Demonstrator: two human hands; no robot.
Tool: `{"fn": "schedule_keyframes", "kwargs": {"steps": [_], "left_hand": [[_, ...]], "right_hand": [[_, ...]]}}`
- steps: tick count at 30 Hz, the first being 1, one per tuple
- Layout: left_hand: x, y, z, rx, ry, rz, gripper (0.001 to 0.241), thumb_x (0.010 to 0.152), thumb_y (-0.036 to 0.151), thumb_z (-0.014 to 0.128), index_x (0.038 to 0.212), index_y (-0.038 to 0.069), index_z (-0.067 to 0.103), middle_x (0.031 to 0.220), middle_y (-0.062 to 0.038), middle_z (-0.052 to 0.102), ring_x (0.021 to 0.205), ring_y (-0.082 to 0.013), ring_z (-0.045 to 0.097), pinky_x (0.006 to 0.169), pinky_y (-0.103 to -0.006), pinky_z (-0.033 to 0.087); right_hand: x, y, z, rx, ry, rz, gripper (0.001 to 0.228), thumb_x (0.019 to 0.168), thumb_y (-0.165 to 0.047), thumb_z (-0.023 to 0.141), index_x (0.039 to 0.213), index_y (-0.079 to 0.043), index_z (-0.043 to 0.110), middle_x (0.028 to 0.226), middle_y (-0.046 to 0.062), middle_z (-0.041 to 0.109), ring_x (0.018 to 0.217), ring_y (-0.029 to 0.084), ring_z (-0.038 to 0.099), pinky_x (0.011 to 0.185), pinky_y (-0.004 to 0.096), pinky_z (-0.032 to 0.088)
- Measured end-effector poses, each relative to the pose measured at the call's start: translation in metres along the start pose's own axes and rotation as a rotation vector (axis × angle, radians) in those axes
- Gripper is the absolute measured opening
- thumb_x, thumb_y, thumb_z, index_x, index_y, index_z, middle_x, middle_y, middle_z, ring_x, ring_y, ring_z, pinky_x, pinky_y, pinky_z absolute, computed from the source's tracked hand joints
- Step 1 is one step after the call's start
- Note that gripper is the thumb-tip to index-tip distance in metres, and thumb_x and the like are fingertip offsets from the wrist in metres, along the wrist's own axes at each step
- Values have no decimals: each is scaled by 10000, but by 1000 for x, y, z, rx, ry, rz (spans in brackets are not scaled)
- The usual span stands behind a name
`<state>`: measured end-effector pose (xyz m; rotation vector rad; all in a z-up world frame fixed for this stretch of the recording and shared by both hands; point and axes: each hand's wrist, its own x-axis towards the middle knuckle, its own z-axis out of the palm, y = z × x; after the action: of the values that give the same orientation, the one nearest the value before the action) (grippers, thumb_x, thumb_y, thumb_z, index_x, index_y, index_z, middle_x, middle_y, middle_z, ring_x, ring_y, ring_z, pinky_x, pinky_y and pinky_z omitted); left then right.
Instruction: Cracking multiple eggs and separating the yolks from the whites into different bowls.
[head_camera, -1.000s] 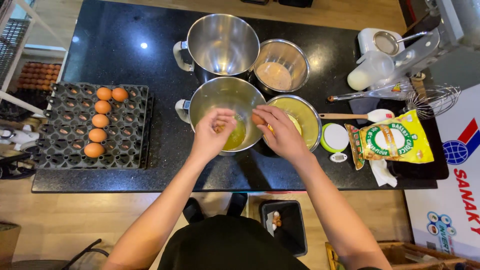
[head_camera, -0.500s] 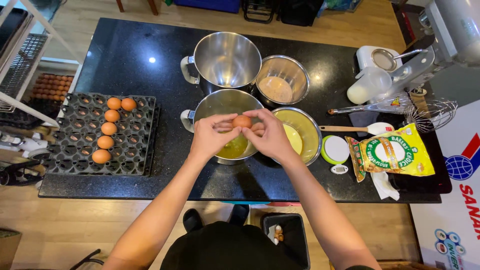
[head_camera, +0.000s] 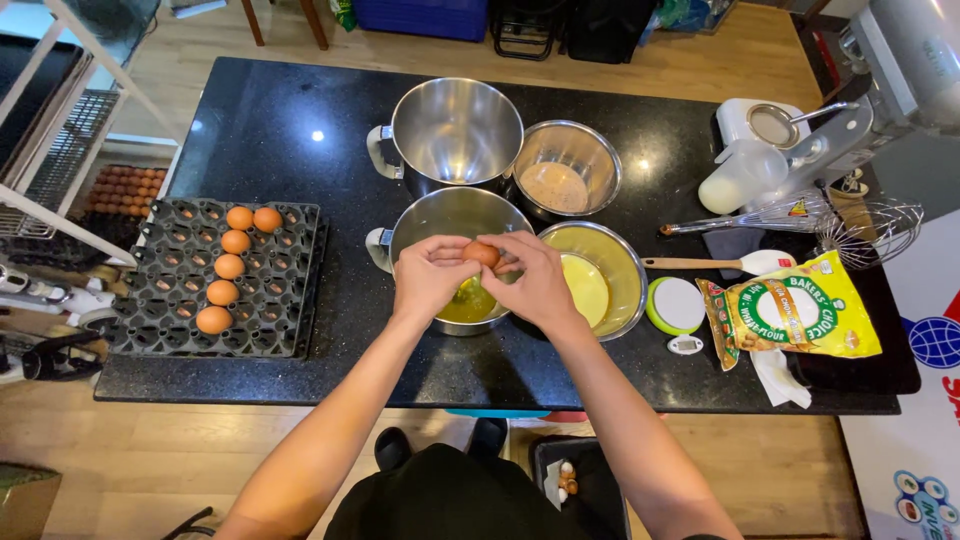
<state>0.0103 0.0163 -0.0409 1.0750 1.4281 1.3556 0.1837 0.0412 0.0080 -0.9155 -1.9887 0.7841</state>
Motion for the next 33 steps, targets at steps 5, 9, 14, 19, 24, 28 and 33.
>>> {"fn": "schedule_keyframes", "kwargs": {"steps": [5,9,14,19,24,28,33], "left_hand": [[-2,-1,10,7,62,-41,353,732,99,832,1067,10,769,981,-106,806,897,-142,777,807,-254,609],[-8,11,18,-6,120,-109,346,740,109,819,1070,15,780,976,-100,807,867,-125,750,775,-254,592],[-8,6,22,2,143,-74,356,725,101,817,1066,9,780,968,-103,806,863,-118,750,783,-250,596],[-5,-2,25,-31,150,-54,348,728,100,812,1060,0,775,959,-109,805,857,-123,752,771,-254,605],[-4,-2,26,14,158,-31,345,722,106,821,1049,2,778,942,-103,803,848,-122,753,766,-253,604],[-2,-5,27,24,166,-16,336,732,131,835,1040,6,786,938,-102,802,848,-118,753,768,-249,600],[4,-12,23,67,140,-46,332,739,128,848,1041,4,792,926,-104,803,821,-120,746,749,-238,585]], "right_hand": [[-3,8,3,-29,39,-32,417,769,-85,794,1183,-66,747,1070,104,732,832,175,752,773,260,637],[-7,11,13,-90,130,-36,426,752,-115,812,1171,-64,757,1071,116,753,828,185,747,761,273,623],[-13,17,24,-113,211,-14,424,751,-123,819,1166,-57,760,1079,123,761,835,192,747,758,278,616],[-15,21,27,-112,242,-14,433,753,-115,811,1175,-43,755,1100,131,757,867,206,749,766,283,615],[-16,27,29,-116,251,8,444,742,-115,811,1174,-35,753,1099,140,759,848,210,750,761,288,616],[-14,30,28,-118,253,16,454,733,-121,809,1176,-35,753,1092,145,761,839,207,754,767,288,617],[-11,34,26,-67,235,149,433,727,-153,809,1147,-54,774,1048,134,779,798,171,765,746,275,619]]}}
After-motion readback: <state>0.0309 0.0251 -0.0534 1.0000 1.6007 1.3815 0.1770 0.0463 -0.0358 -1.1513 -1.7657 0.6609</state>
